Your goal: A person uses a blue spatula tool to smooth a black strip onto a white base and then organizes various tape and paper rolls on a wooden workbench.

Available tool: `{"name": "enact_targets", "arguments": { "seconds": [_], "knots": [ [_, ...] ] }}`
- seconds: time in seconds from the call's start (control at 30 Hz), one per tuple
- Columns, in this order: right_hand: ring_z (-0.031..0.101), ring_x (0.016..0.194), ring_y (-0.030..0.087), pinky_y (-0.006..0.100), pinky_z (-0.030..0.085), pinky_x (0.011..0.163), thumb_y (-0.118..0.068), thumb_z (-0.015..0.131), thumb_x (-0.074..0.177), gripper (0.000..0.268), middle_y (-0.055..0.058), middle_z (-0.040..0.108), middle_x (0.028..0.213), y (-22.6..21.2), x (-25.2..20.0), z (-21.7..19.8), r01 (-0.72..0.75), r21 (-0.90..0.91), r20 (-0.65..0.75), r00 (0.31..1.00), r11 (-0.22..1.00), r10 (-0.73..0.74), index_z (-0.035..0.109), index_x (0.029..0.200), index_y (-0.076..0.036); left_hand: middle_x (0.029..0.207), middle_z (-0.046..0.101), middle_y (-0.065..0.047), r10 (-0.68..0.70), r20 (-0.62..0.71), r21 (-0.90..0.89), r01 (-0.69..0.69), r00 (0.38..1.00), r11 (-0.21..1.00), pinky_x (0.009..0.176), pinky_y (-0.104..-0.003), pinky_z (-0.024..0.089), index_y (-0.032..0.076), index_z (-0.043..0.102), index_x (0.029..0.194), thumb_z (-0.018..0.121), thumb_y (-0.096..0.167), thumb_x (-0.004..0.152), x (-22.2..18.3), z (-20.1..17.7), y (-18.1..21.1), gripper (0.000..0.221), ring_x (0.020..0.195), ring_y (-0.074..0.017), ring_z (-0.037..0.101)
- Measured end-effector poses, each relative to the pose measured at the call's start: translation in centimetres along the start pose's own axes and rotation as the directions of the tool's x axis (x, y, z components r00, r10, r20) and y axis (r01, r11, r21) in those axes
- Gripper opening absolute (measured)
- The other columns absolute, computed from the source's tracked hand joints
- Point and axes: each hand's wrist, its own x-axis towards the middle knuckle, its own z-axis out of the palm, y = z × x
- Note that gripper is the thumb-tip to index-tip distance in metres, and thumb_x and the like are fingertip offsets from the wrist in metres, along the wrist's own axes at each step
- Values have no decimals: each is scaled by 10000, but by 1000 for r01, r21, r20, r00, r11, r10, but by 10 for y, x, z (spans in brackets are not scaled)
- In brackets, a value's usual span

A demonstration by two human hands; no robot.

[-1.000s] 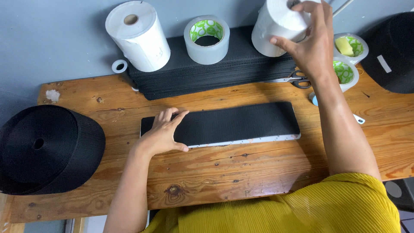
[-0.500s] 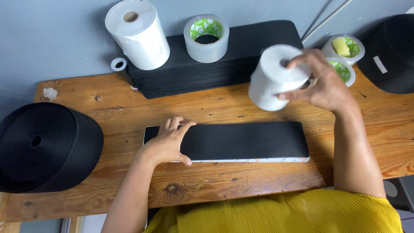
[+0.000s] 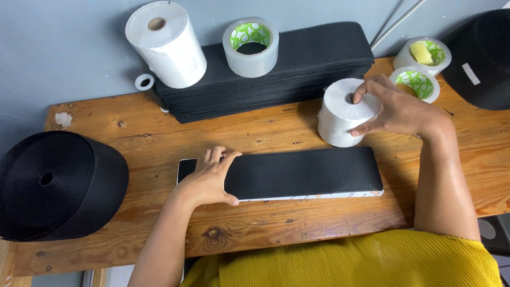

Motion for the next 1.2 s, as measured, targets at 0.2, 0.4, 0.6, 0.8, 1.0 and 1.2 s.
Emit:
{"name": "enact_targets", "arguments": {
  "seconds": [0.2,0.4,0.6,0.8,1.0,1.2],
  "knots": [
    [518,1144,256,389,394,983,-227,930,694,603,26,446,1292,16,7,3,1,-24,-30,1000,1000,-2,559,1167,-280,1477,231,-100,29,-39,27,-28,999,999,1188,-506,263,215,234,1573,971,447,649,2,3,-2,1204,1408,-320,232],
    [508,1250,264,374,367,1044,-245,889,740,595,26,441,1438,13,2,1,-12,-23,-44,999,1000,11,552,1230,-264,1485,227,-56,27,-37,9,-27,999,1000,1195,-475,277,185,208,1588,955,439,655,1,3,1,1223,1401,-275,224],
    [419,1390,389,584,390,1079,-439,743,799,676,54,158,1691,-16,-22,2,85,-126,-252,961,988,-115,508,1369,-162,1465,249,-97,72,-76,29,-70,995,997,1203,-488,253,159,236,1577,974,447,629,7,11,-6,1235,1429,-285,219],
    [613,1286,328,413,541,1017,-243,811,939,357,85,514,1432,-26,23,60,525,-342,-619,498,779,-608,623,1225,-142,1427,319,-162,25,-79,6,-25,997,1000,1181,-563,261,92,309,1569,971,440,619,-3,2,5,1209,1413,-410,346],
    [653,1137,460,525,605,904,-173,726,1008,500,193,424,1453,-89,44,68,570,-137,-555,633,810,-539,490,1447,-207,1419,318,-159,14,-94,-9,-15,995,1000,1190,-582,246,114,316,1564,947,435,650,-4,0,9,1155,1420,-428,333],
    [454,1371,525,626,498,1047,-236,627,1096,581,327,325,1489,-127,84,60,544,-122,-501,688,830,-525,319,1586,-287,1443,309,-182,34,-75,-28,-36,997,999,1200,-607,229,124,319,1563,944,390,664,-8,-4,9,1127,1437,-479,308]
  ]
}}
